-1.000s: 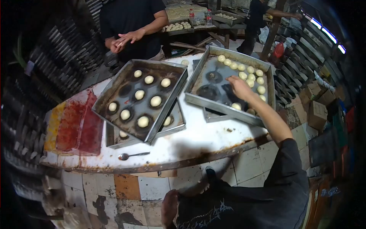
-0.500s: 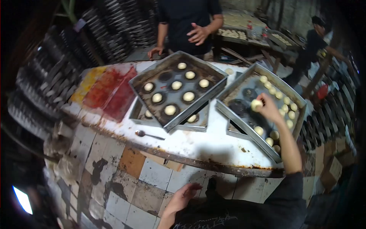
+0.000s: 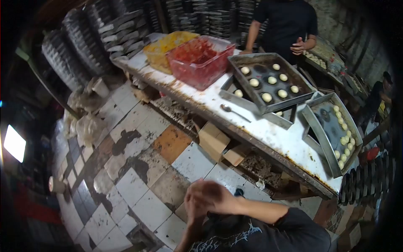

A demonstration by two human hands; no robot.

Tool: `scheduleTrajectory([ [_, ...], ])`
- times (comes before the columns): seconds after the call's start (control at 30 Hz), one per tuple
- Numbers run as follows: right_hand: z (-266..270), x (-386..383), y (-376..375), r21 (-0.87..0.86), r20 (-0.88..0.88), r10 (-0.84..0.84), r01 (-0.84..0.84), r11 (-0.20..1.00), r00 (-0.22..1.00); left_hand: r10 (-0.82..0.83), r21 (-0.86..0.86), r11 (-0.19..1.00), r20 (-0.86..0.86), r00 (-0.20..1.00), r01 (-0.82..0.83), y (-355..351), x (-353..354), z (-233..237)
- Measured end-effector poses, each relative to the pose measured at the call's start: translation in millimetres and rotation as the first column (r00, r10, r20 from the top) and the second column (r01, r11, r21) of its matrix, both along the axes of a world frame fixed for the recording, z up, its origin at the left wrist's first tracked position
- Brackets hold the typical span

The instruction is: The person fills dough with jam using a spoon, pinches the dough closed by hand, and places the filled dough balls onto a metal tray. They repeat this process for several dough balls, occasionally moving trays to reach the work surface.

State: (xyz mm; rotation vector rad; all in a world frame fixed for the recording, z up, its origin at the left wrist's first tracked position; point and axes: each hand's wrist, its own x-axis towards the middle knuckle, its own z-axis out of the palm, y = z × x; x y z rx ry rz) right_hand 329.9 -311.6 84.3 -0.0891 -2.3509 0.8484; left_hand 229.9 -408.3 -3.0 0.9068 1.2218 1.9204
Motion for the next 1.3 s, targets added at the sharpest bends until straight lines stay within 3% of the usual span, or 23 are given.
scheduleTrajectory([
  [0.03,0.7,-27.7,0.3,-0.569,-0.396,-0.022,-0.226,0.791,0.918,0.002,0.093,0.994,0.442,0.897,-0.048,8.2,15.4,25.4],
  [0.07,-7.6,-47.3,17.8,-0.025,-0.079,-0.211,0.21,0.977,0.974,0.08,0.026,0.985,0.809,0.582,-0.17,18.3,26.1,10.0],
  [0.13,-28.1,-85.5,45.3,-0.288,-0.14,-0.328,0.279,0.916,0.934,-0.046,0.103,0.992,0.828,0.558,-0.072,20.9,-12.2,21.0],
  [0.17,-39.0,-96.8,59.9,-0.282,-0.138,-0.311,0.263,0.923,0.94,-0.178,0.182,0.982,0.833,0.524,0.044,23.0,-31.0,24.1],
  [0.23,-57.4,-101.1,89.5,-0.285,0.044,-0.349,0.346,0.894,0.936,-0.174,0.175,0.983,0.827,0.534,0.049,26.8,-53.0,20.0],
  [0.3,-52.3,-85.8,142.0,0.093,0.064,-0.615,0.609,0.788,0.786,-0.121,0.107,0.992,0.718,0.685,0.064,38.5,-72.0,38.6],
  [0.33,-44.3,-71.4,172.5,0.095,0.054,-0.663,0.658,0.747,0.746,-0.189,0.183,0.981,0.815,0.547,0.066,47.2,-80.3,42.7],
  [0.4,-65.2,-47.6,237.8,0.221,0.177,-0.846,0.817,0.532,0.503,-0.17,0.09,0.984,0.754,0.635,0.157,67.9,-97.8,7.9],
  [0.43,-70.1,-37.2,260.8,0.328,0.162,-0.869,0.805,0.494,0.467,-0.169,0.003,0.974,0.681,0.713,0.228,80.7,-104.1,-5.1],
  [0.5,-96.2,-18.0,299.7,0.52,0.437,-0.849,0.687,0.507,0.296,-0.171,-0.064,0.959,0.651,0.74,0.278,116.0,-112.4,-4.6],
  [0.57,-109.6,-14.5,315.7,0.424,0.352,-0.869,0.768,0.48,0.348,-0.189,-0.29,0.925,0.213,0.959,0.247,153.8,-113.1,2.1],
  [0.63,-86.2,-21.1,318.4,0.139,0.416,-0.738,0.765,0.629,0.531,-0.194,-0.266,0.928,0.258,0.946,0.262,195.5,-119.2,10.3],
  [0.67,-72.0,-34.5,310.1,-0.088,0.248,-0.683,0.718,0.691,0.687,-0.154,-0.287,0.919,0.369,0.917,0.27,217.0,-120.5,12.2],
  [0.73,-37.6,-72.6,295.2,-0.318,0.213,-0.602,0.637,0.702,0.77,-0.128,-0.373,0.875,0.436,0.891,0.308,260.8,-119.8,24.9],
  [0.77,-14.5,-92.3,294.9,-0.16,0.098,-0.601,0.609,0.777,0.793,-0.122,-0.377,0.873,0.446,0.887,0.31,278.5,-114.8,31.6],
  [0.83,14.9,-127.2,320.1,-0.084,-0.06,-0.601,0.596,0.799,0.797,-0.595,-0.345,0.764,-0.05,0.802,0.546,314.4,-113.6,49.8],
  [0.9,61.2,-148.7,361.7,-0.172,-0.148,-0.688,0.667,0.725,0.71,-0.625,-0.199,0.75,0.098,0.774,0.631,346.6,-136.7,87.7],
  [0.97,95.9,-172.9,409.0,-0.011,-0.172,-0.728,0.738,0.675,0.663,-0.617,0.024,0.74,0.422,0.664,0.672,365.7,-171.9,98.6],
  [1.03,113.4,-198.8,468.1,0.17,-0.049,-0.752,0.748,0.642,0.657,-0.643,0.267,0.752,0.494,0.585,0.602,389.3,-209.2,96.3],
  [1.13,109.8,-253.4,552.5,0.423,0.43,-0.736,0.604,0.676,0.522,-0.338,0.013,0.923,0.505,0.794,0.385,420.6,-257.6,89.7],
  [1.17,104.8,-273.4,575.3,0.458,0.607,-0.679,0.517,0.724,0.413,-0.356,0.013,0.914,0.51,0.783,0.406,426.5,-277.5,84.7],
  [1.23,73.8,-302.5,616.4,0.547,0.703,-0.642,0.346,0.762,0.304,-0.156,-0.158,0.941,0.579,0.8,0.298,435.6,-317.6,75.9],
  [1.3,65.6,-325.6,640.6,0.567,0.711,-0.656,0.346,0.748,0.253,0.031,-0.335,0.921,0.571,0.82,0.198,450.0,-350.6,101.3],
])
